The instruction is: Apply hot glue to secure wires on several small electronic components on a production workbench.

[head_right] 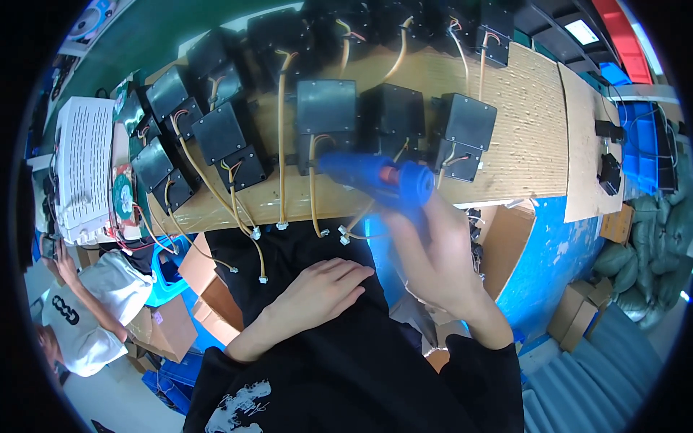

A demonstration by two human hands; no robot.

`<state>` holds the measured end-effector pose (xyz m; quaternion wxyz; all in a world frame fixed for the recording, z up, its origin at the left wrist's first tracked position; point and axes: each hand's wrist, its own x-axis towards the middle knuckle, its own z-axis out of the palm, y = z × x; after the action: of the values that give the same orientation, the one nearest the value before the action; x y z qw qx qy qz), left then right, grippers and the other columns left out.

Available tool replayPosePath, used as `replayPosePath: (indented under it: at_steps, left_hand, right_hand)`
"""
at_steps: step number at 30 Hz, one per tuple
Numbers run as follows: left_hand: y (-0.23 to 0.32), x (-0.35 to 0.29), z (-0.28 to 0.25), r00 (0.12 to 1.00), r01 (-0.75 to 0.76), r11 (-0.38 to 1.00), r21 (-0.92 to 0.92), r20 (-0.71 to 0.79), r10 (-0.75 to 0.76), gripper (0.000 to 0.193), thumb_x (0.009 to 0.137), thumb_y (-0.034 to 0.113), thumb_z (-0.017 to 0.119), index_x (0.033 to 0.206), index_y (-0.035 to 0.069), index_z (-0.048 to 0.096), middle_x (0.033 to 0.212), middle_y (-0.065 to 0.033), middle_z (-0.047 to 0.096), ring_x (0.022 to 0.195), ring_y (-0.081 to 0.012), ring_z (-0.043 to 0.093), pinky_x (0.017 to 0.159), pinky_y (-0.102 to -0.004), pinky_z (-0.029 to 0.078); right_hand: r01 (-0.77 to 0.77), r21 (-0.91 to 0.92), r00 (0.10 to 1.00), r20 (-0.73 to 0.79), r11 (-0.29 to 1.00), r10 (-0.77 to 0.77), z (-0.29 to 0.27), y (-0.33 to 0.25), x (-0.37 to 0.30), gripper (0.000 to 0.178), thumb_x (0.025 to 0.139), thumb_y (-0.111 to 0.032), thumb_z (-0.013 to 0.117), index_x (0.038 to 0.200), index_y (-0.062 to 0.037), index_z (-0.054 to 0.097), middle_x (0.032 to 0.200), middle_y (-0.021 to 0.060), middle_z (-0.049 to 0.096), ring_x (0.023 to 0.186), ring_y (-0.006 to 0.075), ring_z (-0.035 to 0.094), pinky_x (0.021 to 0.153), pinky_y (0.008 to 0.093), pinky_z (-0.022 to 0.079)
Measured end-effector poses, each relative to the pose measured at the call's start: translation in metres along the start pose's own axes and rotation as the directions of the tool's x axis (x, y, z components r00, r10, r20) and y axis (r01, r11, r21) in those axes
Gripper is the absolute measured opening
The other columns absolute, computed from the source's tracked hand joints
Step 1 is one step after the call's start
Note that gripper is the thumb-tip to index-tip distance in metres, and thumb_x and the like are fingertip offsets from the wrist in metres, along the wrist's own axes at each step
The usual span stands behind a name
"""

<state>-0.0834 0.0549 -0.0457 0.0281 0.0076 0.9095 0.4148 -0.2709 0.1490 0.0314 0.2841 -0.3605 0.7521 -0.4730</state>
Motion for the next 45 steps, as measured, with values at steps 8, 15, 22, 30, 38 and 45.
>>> replayPosePath:
  at_steps: [8, 15, 22, 30, 38, 45]
  left_hand:
    - [-0.001, -0.008, 0.002, 1.0, 0.009, 1.0, -0.019, -0.028, -0.009, 0.031, 0.09, 0.013, 0.061, 0.119, 0.003, 0.056, 0.105, -0.0096, 0.062, 0.091, -0.0239, 0.063, 0.081, -0.0331, 0.053]
    - [-0.005, -0.009, 0.0, 0.999, 0.001, 1.0, -0.006, -0.041, -0.002, 0.031, 0.09, 0.013, 0.061, 0.119, 0.003, 0.056, 0.104, -0.0094, 0.062, 0.09, -0.0243, 0.063, 0.08, -0.033, 0.053]
    - [-0.005, -0.009, -0.004, 0.999, 0.005, 1.0, -0.019, -0.046, -0.006, 0.03, 0.09, 0.012, 0.061, 0.118, 0.003, 0.056, 0.103, -0.009, 0.061, 0.091, -0.0237, 0.063, 0.08, -0.0323, 0.052]
    - [-0.003, -0.008, -0.002, 0.999, 0.01, 1.0, -0.023, -0.043, -0.011, 0.03, 0.09, 0.012, 0.061, 0.118, 0.003, 0.056, 0.102, -0.0087, 0.061, 0.09, -0.0236, 0.062, 0.08, -0.0323, 0.052]
    - [-0.002, -0.01, -0.004, 0.999, -0.001, 1.0, -0.014, -0.036, 0.001, 0.029, 0.09, 0.012, 0.061, 0.117, 0.003, 0.056, 0.103, -0.0086, 0.061, 0.09, -0.0235, 0.062, 0.08, -0.0322, 0.052]
    - [-0.008, -0.024, -0.006, 0.998, 0.011, 1.0, -0.023, -0.063, -0.012, 0.028, 0.089, 0.012, 0.062, 0.115, 0.003, 0.057, 0.103, -0.0085, 0.061, 0.09, -0.0236, 0.062, 0.08, -0.032, 0.052]
  right_hand:
    - [-0.046, -0.03, 0.999, -0.017, 0.999, 0.045, 0.004, -0.007, -0.001, 0.031, 0.094, -0.006, 0.053, 0.123, 0.003, 0.057, 0.081, 0.0058, 0.063, 0.059, 0.0091, 0.046, 0.054, 0.0213, 0.037]
    - [-0.038, -0.025, 0.996, -0.077, 0.999, 0.036, 0.005, -0.005, -0.003, 0.031, 0.091, -0.003, 0.055, 0.121, 0.0027, 0.058, 0.081, 0.0065, 0.063, 0.06, 0.0119, 0.045, 0.055, 0.0235, 0.036]
    - [-0.068, -0.033, 0.996, -0.064, 0.997, 0.066, 0.003, -0.002, -0.004, 0.029, 0.091, -0.004, 0.055, 0.12, 0.0025, 0.058, 0.083, 0.0066, 0.064, 0.062, 0.0124, 0.047, 0.056, 0.0236, 0.038]
    - [0.016, -0.011, 0.999, -0.033, 1.0, -0.016, 0.002, 0.01, -0.007, 0.03, 0.099, -0.012, 0.05, 0.125, 0.0036, 0.054, 0.088, 0.0087, 0.063, 0.058, 0.0089, 0.048, 0.054, 0.0196, 0.038]
    - [0.113, 0.14, 0.983, -0.159, 0.984, -0.091, 0.009, 0.004, -0.013, 0.032, 0.1, -0.011, 0.047, 0.129, 0.0028, 0.051, 0.096, 0.0133, 0.062, 0.056, 0.0096, 0.047, 0.052, 0.0191, 0.039]
    - [0.012, 0.252, 0.991, -0.132, 0.968, 0.022, 0.021, -0.003, -0.017, 0.036, 0.093, -0.004, 0.05, 0.128, 0.0037, 0.053, 0.095, 0.0098, 0.067, 0.065, 0.0089, 0.051, 0.06, 0.0221, 0.043]
